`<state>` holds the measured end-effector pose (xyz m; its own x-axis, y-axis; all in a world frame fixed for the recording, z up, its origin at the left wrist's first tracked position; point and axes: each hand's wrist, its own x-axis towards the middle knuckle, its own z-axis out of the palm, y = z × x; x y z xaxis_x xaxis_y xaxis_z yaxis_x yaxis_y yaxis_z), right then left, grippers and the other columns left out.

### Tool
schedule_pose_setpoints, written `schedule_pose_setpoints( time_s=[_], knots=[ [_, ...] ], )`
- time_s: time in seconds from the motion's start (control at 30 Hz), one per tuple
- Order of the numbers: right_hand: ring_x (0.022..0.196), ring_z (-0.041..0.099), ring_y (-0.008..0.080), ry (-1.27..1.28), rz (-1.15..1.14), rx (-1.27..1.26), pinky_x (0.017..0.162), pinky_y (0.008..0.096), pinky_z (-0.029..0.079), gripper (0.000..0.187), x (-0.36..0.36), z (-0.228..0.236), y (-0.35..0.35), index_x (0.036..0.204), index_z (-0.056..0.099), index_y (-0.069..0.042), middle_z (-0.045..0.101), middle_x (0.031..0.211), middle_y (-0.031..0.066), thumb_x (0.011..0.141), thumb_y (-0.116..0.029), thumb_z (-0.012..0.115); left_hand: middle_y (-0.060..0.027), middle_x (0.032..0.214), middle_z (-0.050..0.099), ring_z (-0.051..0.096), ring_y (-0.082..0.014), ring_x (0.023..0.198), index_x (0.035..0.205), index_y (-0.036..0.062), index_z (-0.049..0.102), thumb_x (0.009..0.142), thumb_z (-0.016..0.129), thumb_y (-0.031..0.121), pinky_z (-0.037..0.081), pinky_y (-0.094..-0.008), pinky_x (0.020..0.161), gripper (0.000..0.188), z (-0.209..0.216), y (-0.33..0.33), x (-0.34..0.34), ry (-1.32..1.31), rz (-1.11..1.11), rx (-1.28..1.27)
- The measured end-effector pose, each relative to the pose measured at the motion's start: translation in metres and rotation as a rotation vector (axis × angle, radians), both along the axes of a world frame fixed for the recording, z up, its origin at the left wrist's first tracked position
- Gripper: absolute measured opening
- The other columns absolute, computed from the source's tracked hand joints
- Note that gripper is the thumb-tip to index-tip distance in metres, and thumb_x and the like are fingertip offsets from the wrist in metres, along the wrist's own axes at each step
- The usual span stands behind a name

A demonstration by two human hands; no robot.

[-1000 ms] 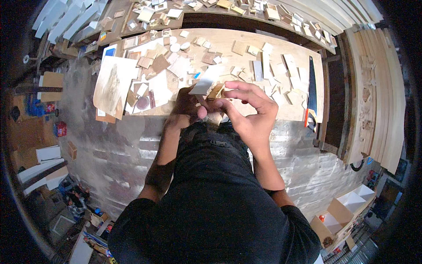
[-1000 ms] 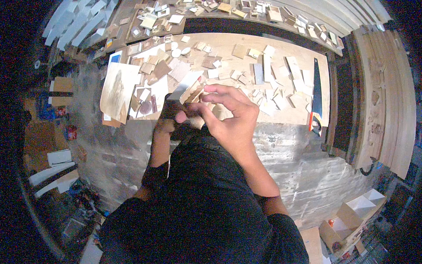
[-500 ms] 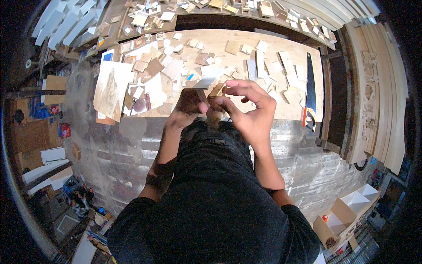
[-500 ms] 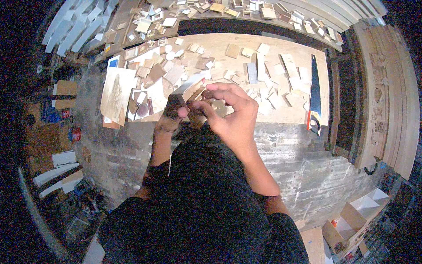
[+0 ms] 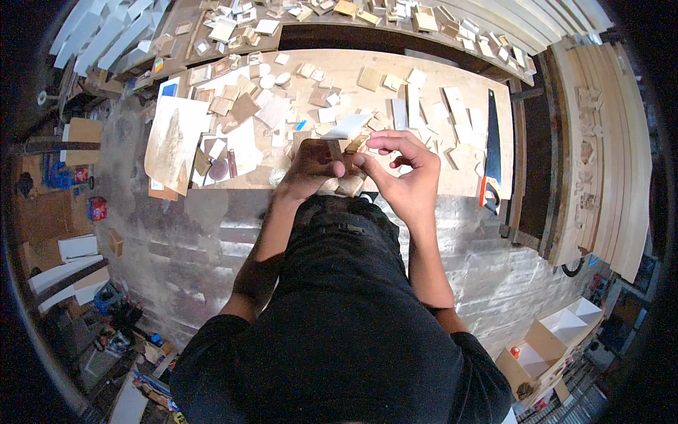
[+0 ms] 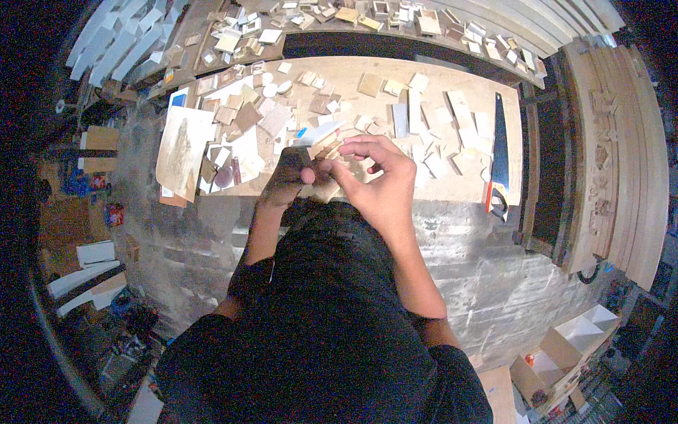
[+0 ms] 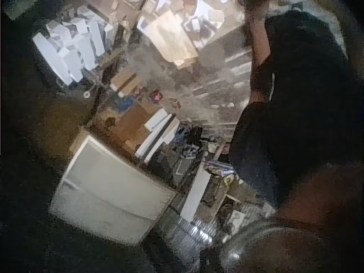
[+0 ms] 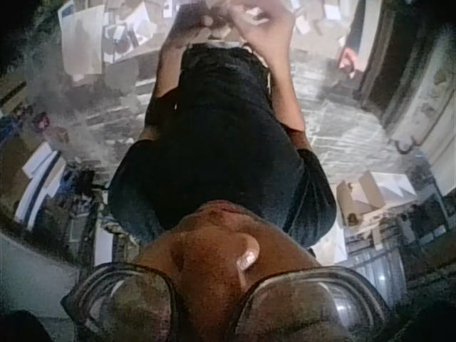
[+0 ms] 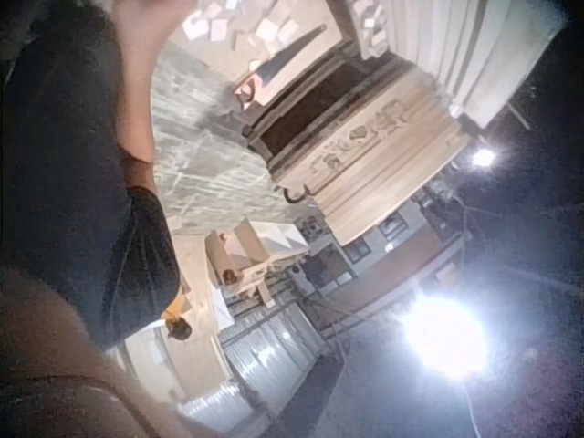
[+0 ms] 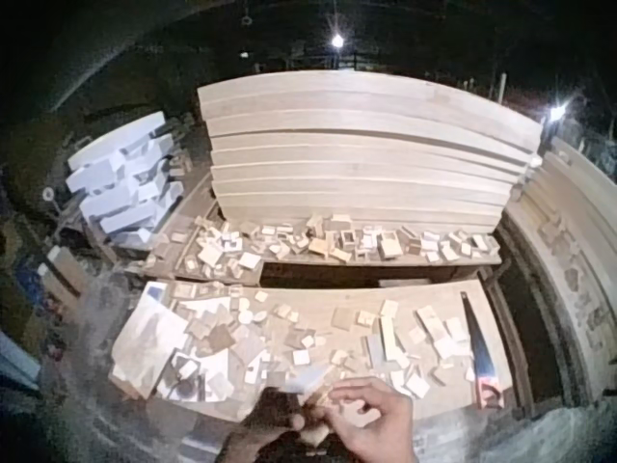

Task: The person assembles small wooden blocks and pieces by hand, fitting them together and checking the alignment.

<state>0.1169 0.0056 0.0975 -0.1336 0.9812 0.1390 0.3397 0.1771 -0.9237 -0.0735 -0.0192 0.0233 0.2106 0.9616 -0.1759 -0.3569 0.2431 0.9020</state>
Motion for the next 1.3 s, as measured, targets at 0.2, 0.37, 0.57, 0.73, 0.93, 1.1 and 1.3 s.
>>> schedule_pose_setpoints(
  time_s=[0.2,0.37,0.57,0.73,0.93,1.1,1.3],
  knots=[
    [0.078,0.064,0.0097,0.021,0.001,-0.127,0.063,0.0246,0.048,0.022,0.011,-0.006,0.007,0.091,0.075,-0.008,0.073,0.09,0.003,0.074,-0.019,0.084,-0.0023,0.088,0.072,0.064,-0.0102,0.083,0.091,0.0024,0.071,0.076,0.084,0.019,0.051,-0.0279,0.077,0.026,-0.016,0.003,0.0,0.031,-0.001,0.083],
    [0.075,0.06,0.0054,0.151,-0.111,-0.216,0.061,0.022,0.046,0.02,0.051,-0.018,0.015,0.09,0.074,-0.004,0.072,0.087,0.001,0.078,-0.017,0.083,-0.0017,0.087,0.071,0.065,-0.0104,0.081,0.094,0.0042,0.07,0.077,0.084,0.015,0.052,-0.0274,0.076,0.024,-0.028,0.007,0.0,0.05,0.012,0.049],
    [0.08,0.059,0.0071,0.201,-0.262,-0.298,0.069,0.0231,0.046,0.017,0.097,-0.031,0.02,0.092,0.073,-0.003,0.07,0.085,0.001,0.081,-0.014,0.081,-0.0046,0.092,0.071,0.066,-0.0107,0.081,0.103,0.0055,0.07,0.062,0.095,0.03,0.054,-0.0274,0.071,0.054,-0.066,0.019,0.008,0.574,0.086,0.167],
    [0.083,0.06,0.0095,0.213,-0.299,-0.336,0.077,0.0254,0.047,0.018,0.115,-0.043,0.016,0.092,0.072,-0.002,0.07,0.087,0.002,0.081,-0.014,0.08,-0.0057,0.097,0.071,0.066,-0.0126,0.085,0.112,0.0065,0.07,0.059,0.095,0.036,0.054,-0.0294,0.07,0.066,-0.119,0.025,0.013,0.773,-0.043,0.048],
    [0.082,0.06,0.0093,0.283,-0.272,-0.328,0.076,0.0253,0.048,0.015,0.123,-0.05,0.014,0.091,0.072,-0.002,0.07,0.089,0.0029,0.082,-0.011,0.08,-0.0081,0.102,0.073,0.068,-0.0196,0.083,0.121,0.0069,0.066,0.061,0.092,0.027,0.055,-0.0353,0.072,0.069,-0.205,0.019,0.021,0.986,-0.002,0.348],
    [0.081,0.06,0.0091,0.286,-0.295,-0.344,0.076,0.0253,0.048,0.014,0.138,-0.058,0.012,0.09,0.071,-0.001,0.071,0.089,0.0034,0.083,-0.011,0.079,-0.0107,0.102,0.073,0.07,-0.0221,0.081,0.123,0.0107,0.066,0.073,0.077,0.013,0.055,-0.0341,0.07,0.051,-0.229,0.026,0.035,1.133,-0.073,0.204],
    [0.081,0.06,0.0095,0.282,-0.331,-0.367,0.076,0.0247,0.047,0.014,0.157,-0.064,0.01,0.091,0.071,-0.001,0.071,0.09,0.0039,0.083,-0.01,0.078,-0.0055,0.108,0.072,0.069,-0.0178,0.087,0.119,0.0022,0.065,0.082,0.073,0.016,0.055,-0.0324,0.074,0.041,-0.273,0.021,0.032,0.673,-0.026,-0.141]
  ],
)
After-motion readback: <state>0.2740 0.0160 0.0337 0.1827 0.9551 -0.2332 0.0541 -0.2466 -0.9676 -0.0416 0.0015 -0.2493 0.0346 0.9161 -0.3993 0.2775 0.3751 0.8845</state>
